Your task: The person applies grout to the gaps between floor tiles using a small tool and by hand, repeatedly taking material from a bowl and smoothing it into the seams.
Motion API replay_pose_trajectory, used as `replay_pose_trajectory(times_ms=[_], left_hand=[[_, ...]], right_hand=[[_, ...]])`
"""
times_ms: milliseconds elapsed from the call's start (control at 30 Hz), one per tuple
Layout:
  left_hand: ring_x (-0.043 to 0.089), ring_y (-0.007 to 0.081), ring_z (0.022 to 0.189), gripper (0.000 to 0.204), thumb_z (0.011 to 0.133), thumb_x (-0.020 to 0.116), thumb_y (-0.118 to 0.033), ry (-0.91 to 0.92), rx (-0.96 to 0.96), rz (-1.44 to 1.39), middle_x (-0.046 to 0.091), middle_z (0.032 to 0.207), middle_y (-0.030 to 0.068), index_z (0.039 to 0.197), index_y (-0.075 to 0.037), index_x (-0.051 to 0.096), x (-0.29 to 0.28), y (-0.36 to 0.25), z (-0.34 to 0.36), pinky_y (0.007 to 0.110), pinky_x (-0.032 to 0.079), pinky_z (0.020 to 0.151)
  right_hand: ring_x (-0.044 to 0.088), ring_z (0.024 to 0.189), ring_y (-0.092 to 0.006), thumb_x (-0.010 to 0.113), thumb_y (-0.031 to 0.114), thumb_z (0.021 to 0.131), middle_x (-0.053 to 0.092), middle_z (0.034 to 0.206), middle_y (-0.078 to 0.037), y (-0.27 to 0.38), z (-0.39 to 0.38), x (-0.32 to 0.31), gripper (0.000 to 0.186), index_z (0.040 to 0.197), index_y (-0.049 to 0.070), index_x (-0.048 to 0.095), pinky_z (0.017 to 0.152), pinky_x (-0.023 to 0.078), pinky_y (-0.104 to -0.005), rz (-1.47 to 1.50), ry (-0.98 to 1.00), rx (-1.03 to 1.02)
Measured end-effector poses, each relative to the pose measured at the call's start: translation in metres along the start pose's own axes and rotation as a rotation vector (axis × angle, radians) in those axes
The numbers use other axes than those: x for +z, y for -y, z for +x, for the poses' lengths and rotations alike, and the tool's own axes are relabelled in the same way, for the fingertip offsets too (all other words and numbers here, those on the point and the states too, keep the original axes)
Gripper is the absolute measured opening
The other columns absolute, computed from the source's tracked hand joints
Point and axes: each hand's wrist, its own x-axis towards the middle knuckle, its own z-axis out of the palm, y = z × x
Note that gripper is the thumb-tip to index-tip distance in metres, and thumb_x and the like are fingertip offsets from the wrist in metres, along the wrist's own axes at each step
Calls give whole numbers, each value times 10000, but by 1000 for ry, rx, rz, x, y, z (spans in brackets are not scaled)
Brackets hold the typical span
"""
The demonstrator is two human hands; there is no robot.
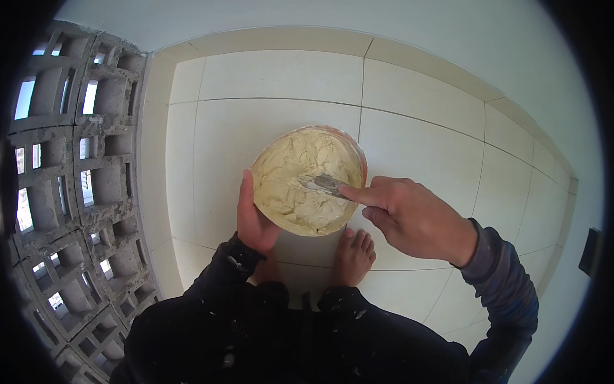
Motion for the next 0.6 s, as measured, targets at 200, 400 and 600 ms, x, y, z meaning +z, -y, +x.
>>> replay_pose_trajectory(times_ms=[200,400,600], left_hand=[[482,290,1366,706,1058,335,-572,8,56,-8,472,1504,146,1524,-42,348,4,-14,-3,449,406,1128],[460,312,1381,704,1049,355,-571,-59,17,-30,454,1513,140,1534,-60,337,-4,-18,-4,477,408,1125],[465,304,1377,716,1042,370,-586,-55,79,-50,447,1524,133,1538,-70,333,-5,-22,-4,476,403,1130]], right_hand=[[626,829,-254,679,164,869,580,1006,-89,27,-8,24,490,1353,126,608,729,497,-365,-777,-127,-69],[551,869,-185,678,195,829,533,999,-42,0,-8,46,518,1334,101,617,748,474,-319,-1013,-194,-143],[616,793,-231,634,50,828,582,924,-64,-5,-4,13,499,1322,120,629,690,516,-362,-761,-165,-127]])
